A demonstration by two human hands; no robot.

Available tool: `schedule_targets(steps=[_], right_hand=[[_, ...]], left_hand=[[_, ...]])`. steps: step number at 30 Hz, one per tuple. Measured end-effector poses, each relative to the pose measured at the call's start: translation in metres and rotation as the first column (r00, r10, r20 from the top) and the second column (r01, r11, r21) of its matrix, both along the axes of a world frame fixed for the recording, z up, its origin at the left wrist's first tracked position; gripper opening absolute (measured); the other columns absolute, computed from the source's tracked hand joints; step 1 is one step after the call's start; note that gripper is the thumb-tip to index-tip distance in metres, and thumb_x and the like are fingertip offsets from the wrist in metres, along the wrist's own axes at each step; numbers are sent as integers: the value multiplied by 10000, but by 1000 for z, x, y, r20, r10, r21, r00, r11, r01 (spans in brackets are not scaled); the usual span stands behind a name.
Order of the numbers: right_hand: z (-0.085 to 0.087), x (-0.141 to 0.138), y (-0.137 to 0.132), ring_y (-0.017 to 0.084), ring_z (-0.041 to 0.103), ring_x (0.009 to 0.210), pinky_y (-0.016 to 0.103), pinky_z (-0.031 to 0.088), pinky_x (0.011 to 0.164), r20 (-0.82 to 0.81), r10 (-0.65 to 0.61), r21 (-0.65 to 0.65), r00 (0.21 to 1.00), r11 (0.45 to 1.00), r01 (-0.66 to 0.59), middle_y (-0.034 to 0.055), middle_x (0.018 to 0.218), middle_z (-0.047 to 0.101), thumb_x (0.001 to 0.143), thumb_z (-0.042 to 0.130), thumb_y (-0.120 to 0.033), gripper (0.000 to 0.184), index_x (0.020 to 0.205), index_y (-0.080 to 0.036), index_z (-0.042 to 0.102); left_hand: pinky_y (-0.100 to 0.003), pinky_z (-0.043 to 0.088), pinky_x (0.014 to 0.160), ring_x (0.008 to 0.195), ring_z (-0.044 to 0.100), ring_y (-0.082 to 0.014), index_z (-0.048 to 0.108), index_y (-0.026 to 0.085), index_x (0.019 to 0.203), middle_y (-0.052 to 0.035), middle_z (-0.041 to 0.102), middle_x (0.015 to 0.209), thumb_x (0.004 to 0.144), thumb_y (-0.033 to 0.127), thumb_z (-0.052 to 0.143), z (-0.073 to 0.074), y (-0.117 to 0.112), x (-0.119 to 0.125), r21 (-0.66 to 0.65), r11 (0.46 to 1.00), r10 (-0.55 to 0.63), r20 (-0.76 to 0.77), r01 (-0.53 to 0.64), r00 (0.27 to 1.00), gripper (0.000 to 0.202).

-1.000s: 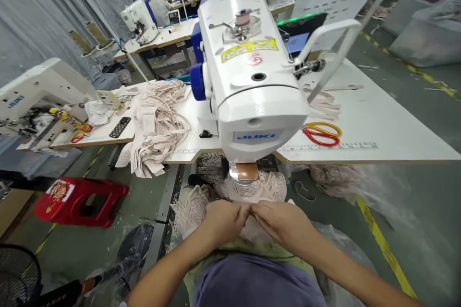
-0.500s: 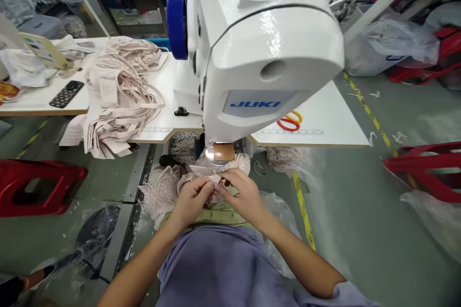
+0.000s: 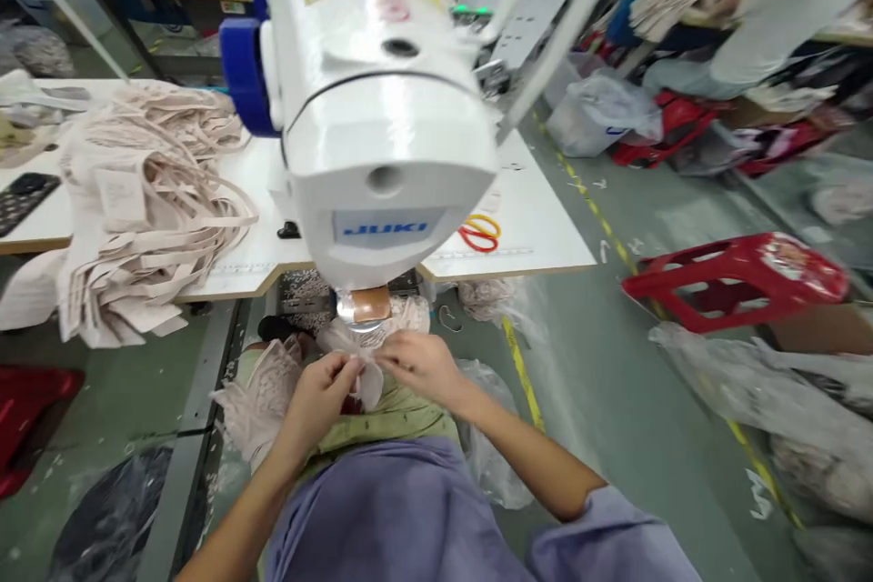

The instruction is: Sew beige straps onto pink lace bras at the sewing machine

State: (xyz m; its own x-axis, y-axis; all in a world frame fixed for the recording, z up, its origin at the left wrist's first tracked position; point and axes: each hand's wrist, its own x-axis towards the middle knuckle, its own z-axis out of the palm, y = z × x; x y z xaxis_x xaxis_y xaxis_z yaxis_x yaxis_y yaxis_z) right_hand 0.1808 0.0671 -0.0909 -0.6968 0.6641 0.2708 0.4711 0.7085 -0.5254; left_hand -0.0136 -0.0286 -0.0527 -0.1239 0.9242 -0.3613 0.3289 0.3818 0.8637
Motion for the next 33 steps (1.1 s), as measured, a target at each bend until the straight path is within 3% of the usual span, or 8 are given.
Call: schedule_targets(steps=[3, 5, 8, 10, 14, 18, 23, 33], right_hand=[[9, 40, 83, 215, 619, 1130, 364, 496, 964, 204, -375, 83, 904, 927, 365, 133, 1222, 675, 1019, 279, -227, 409, 1198, -169, 642], [20, 65, 142, 279, 549, 1233, 458, 437, 1025, 247, -497, 130, 832, 868, 480, 207, 1348, 585, 995, 258, -173, 445, 1333, -101, 536], [32, 89, 203, 310, 611, 1111, 425, 468, 948, 365, -484, 114, 795, 871, 478, 222, 1221, 649, 922, 461, -181, 386, 1279, -90, 575], [34, 96, 217, 300, 649, 997, 385, 489, 864, 431, -433, 93, 791, 894, 439, 204, 1100, 686, 895, 523, -208, 348, 1214, -105, 615], [31, 105, 173, 293, 659, 940, 353, 495, 753, 474, -332, 65, 816, 937, 343, 200, 1124, 663, 913, 506, -300, 384, 1242, -114, 574], [36, 112, 69, 208, 660, 693, 292, 492, 581, 330, -282, -72, 901, 944, 321, 100, 945, 705, 902, 508, -391, 369, 1194, -175, 567], [63, 86, -37, 198, 677, 758, 305, 554, 590, 273, 25, -204, 962, 978, 33, 88, 1162, 672, 861, 580, -351, 319, 1166, -257, 582], [59, 28, -38, 256, 688, 998, 374, 592, 757, 138, 90, -145, 986, 987, -70, 99, 1158, 681, 894, 592, -300, 285, 1169, -227, 584]], left_hand=[[-251, 353, 605, 621, 462, -139, 534, 189, 680, 21, 506, 647, 913, 543, 481, -3, 0, -10, -1, 999, -32, 67, 32, 997, 426], [-250, 370, 629, 652, 475, -142, 557, 190, 720, 13, 525, 691, 919, 542, 478, -4, -2, -14, -13, 999, -39, 137, 41, 990, 412], [-240, 381, 626, 657, 478, -130, 590, 190, 788, 7, 548, 747, 926, 540, 484, -3, -5, -14, -55, 997, -37, 286, 55, 958, 391], [-231, 378, 615, 631, 468, -116, 594, 184, 769, 10, 542, 723, 924, 541, 502, 0, -6, -11, -61, 998, -2, 343, 24, 939, 400], [-207, 344, 528, 565, 452, -91, 608, 166, 741, 10, 548, 664, 863, 563, 602, 11, -8, -4, -134, 985, 164, 477, -112, 864, 415], [-193, 391, 537, 579, 495, -78, 665, 138, 804, -14, 602, 719, 737, 525, 759, 24, -5, -8, -230, 946, 325, 657, -229, 680, 404], [-199, 433, 591, 601, 521, -76, 674, 132, 774, -29, 634, 748, 725, 464, 779, 29, -4, -14, -240, 938, 346, 689, -250, 637, 352], [-222, 420, 585, 648, 532, -121, 639, 165, 799, -39, 638, 787, 894, 465, 541, 25, -9, -11, -129, 983, 177, 473, -130, 863, 329]])
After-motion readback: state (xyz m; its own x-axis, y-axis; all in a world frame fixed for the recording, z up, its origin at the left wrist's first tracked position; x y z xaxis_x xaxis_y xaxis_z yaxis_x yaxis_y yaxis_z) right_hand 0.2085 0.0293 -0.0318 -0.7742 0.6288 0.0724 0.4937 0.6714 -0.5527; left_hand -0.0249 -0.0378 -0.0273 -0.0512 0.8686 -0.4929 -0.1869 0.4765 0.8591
